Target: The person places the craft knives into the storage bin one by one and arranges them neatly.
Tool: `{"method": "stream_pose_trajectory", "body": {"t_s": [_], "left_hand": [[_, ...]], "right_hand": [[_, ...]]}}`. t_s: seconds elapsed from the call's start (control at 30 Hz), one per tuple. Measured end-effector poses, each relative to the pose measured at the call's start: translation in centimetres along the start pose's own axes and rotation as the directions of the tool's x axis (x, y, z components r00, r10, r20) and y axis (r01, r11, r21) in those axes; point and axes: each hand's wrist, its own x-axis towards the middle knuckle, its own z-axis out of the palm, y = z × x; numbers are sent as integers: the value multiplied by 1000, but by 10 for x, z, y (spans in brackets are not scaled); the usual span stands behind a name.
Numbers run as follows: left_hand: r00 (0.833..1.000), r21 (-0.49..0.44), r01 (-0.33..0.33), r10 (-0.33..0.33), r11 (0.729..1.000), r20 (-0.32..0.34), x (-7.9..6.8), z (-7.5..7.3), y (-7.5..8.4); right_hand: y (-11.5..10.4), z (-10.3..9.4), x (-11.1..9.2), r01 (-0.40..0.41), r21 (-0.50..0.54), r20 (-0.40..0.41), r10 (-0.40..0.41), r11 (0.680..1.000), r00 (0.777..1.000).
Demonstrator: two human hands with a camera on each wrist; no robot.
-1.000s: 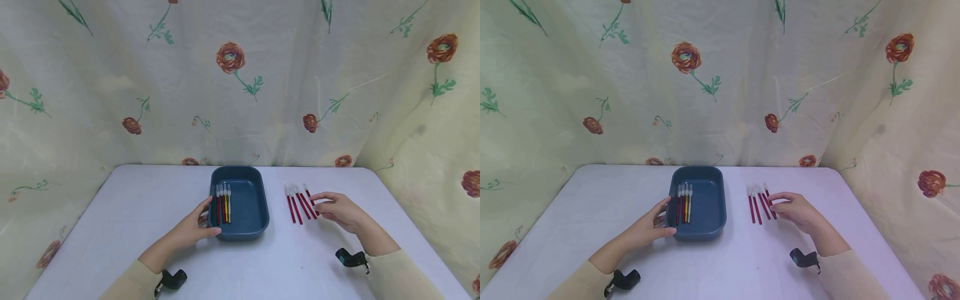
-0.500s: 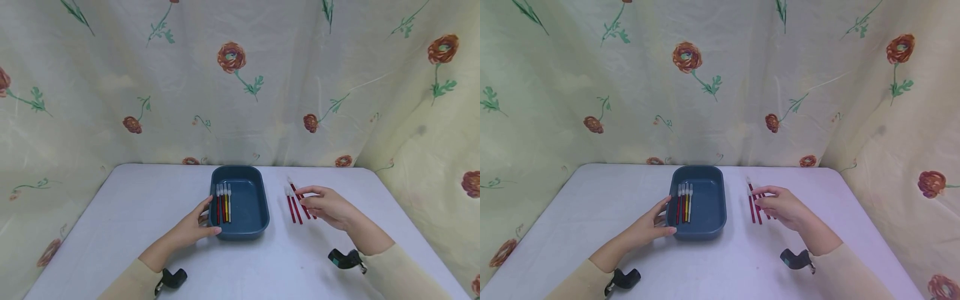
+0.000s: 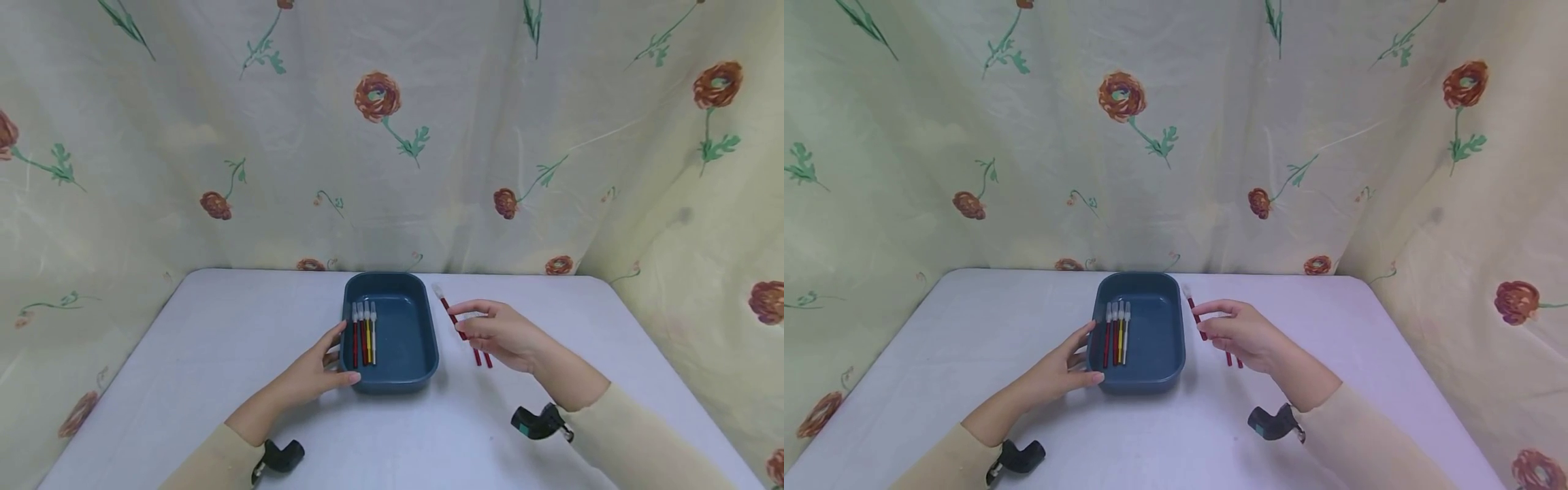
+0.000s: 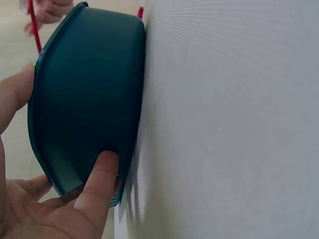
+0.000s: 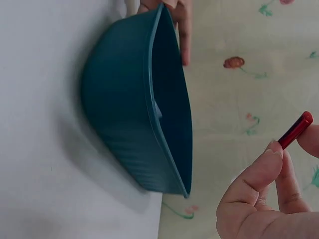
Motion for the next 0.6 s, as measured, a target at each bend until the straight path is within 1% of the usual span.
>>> {"method": "stream_pose_trajectory", "body": {"t_s": [0.33,0.6], "left_hand": [[1000,-6,-7,7,1000,-4,1,1,-2],[1000,10,5,-5,1000,-9,-1,0,0]], "right_hand": [[-2,37,21,-62,-35,-39,61,997,997],[0,56,41,-101,-68,-53,97,993,994]]}}
